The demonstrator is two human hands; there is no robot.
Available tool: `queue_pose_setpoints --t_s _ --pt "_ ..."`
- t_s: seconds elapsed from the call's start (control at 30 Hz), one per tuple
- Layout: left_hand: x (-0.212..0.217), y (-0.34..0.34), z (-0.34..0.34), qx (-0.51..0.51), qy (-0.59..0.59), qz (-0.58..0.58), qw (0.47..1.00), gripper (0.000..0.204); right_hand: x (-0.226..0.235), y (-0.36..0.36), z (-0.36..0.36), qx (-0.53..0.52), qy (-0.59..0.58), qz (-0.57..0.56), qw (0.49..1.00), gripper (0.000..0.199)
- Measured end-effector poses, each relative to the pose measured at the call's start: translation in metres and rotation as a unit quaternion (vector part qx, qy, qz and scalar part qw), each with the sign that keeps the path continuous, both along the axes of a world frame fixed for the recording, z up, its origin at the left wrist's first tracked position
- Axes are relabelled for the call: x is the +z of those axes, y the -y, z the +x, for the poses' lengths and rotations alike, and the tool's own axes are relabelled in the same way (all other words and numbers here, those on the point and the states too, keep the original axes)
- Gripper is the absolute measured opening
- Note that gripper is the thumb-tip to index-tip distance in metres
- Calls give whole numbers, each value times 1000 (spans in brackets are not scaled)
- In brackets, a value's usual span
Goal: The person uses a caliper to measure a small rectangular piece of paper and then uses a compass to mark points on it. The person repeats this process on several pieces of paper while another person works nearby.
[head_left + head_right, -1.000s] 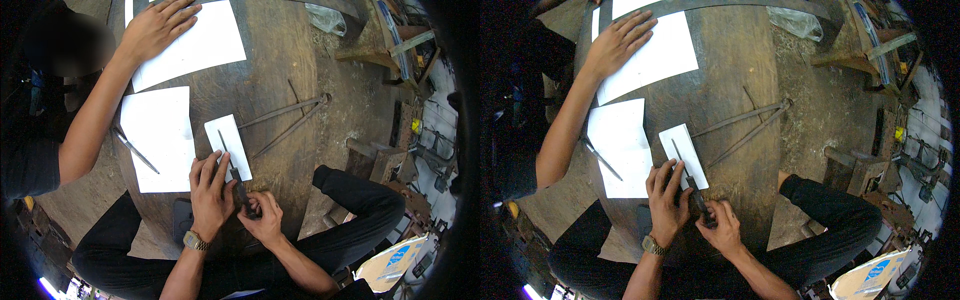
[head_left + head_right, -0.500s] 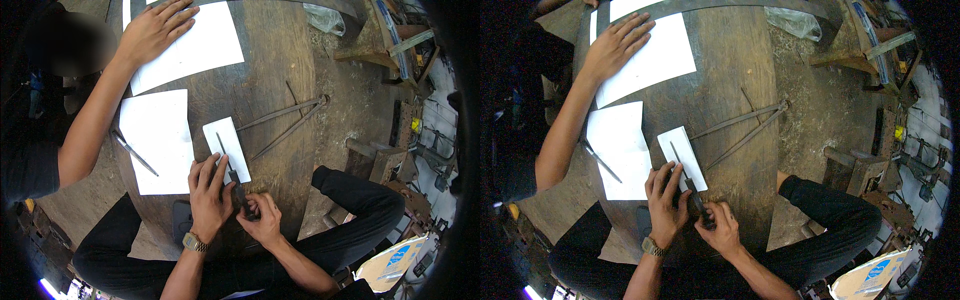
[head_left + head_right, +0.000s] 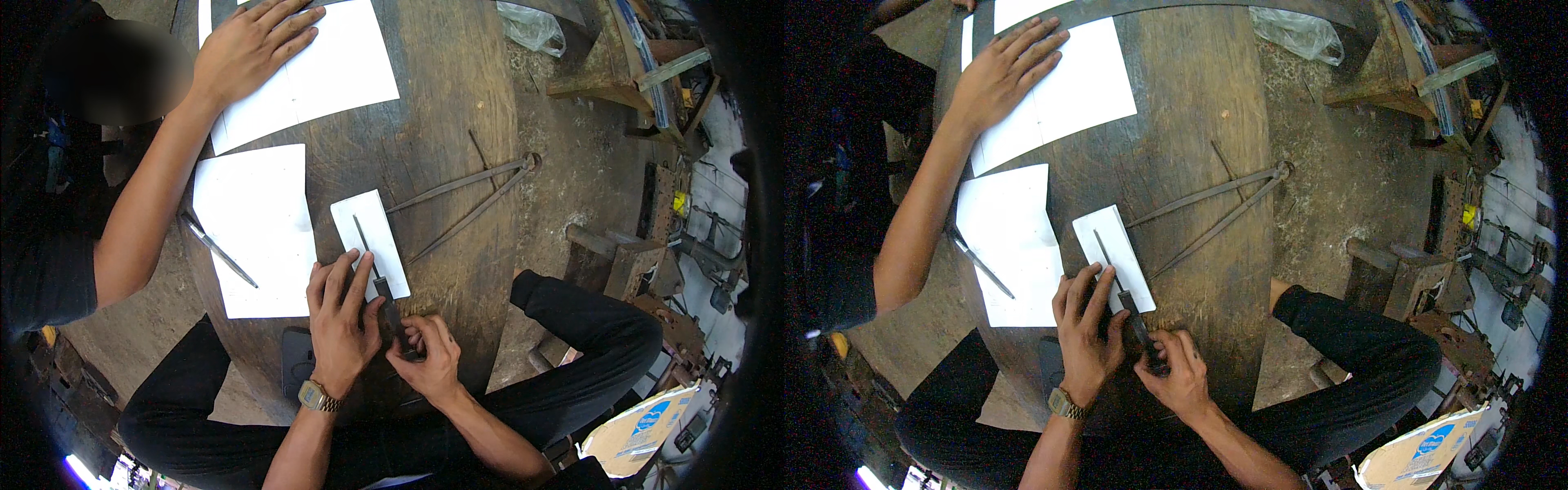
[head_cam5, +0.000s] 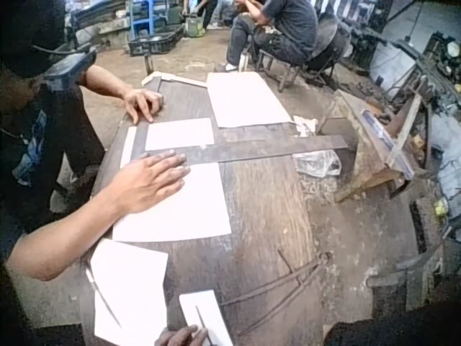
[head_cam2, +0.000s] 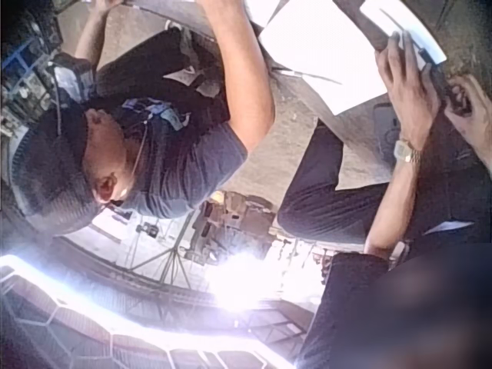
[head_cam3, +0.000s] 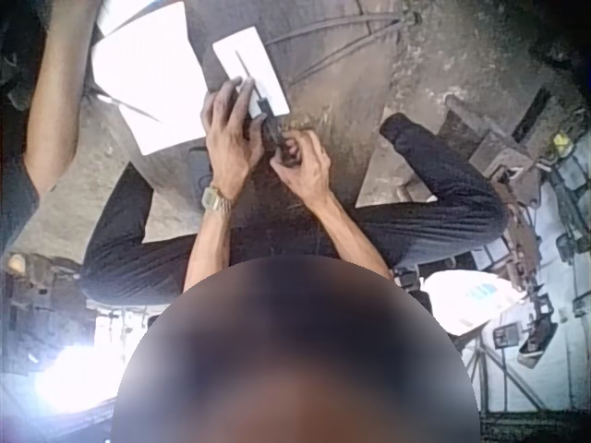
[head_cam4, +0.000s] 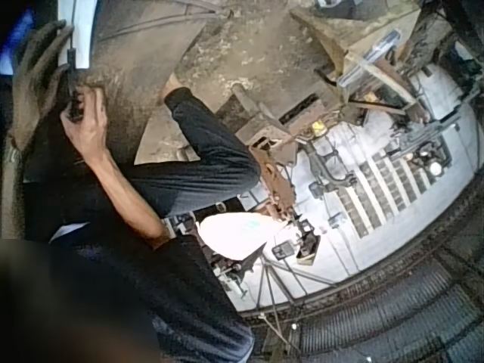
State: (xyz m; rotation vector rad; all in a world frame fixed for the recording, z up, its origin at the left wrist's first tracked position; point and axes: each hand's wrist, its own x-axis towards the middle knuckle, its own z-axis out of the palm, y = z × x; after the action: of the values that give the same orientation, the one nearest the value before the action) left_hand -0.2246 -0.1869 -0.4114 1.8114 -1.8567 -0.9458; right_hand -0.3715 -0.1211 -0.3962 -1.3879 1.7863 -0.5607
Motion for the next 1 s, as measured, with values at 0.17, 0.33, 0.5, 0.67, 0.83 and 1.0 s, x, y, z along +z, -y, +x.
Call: queue_pose_setpoints --t_s 0.17,0.33,0.5,0.67,0.83,1.0 --pt "1 -1 0 1 0 -1 1000 68 0 0 0 1 -2 -8 1000 40" --pt "1 0 0 0 1 3 1000 68 -2 -1 1 1 -5 -8 1000 40" --pt "1 0 0 0 1 1 1000 68 0 -1 0 4 -4 5 1000 40" --pt "1 0 0 -1 0 0 1000 67 1 -1 0 7 -3 9 1000 44" --pt "3 0 0 -6 8 2 1000 67 1 -1 1 -3 6 10 1000 42" --pt "5 2 -1 -16 21 -10 1000 69 2 0 1 -12 11 11 1000 36"
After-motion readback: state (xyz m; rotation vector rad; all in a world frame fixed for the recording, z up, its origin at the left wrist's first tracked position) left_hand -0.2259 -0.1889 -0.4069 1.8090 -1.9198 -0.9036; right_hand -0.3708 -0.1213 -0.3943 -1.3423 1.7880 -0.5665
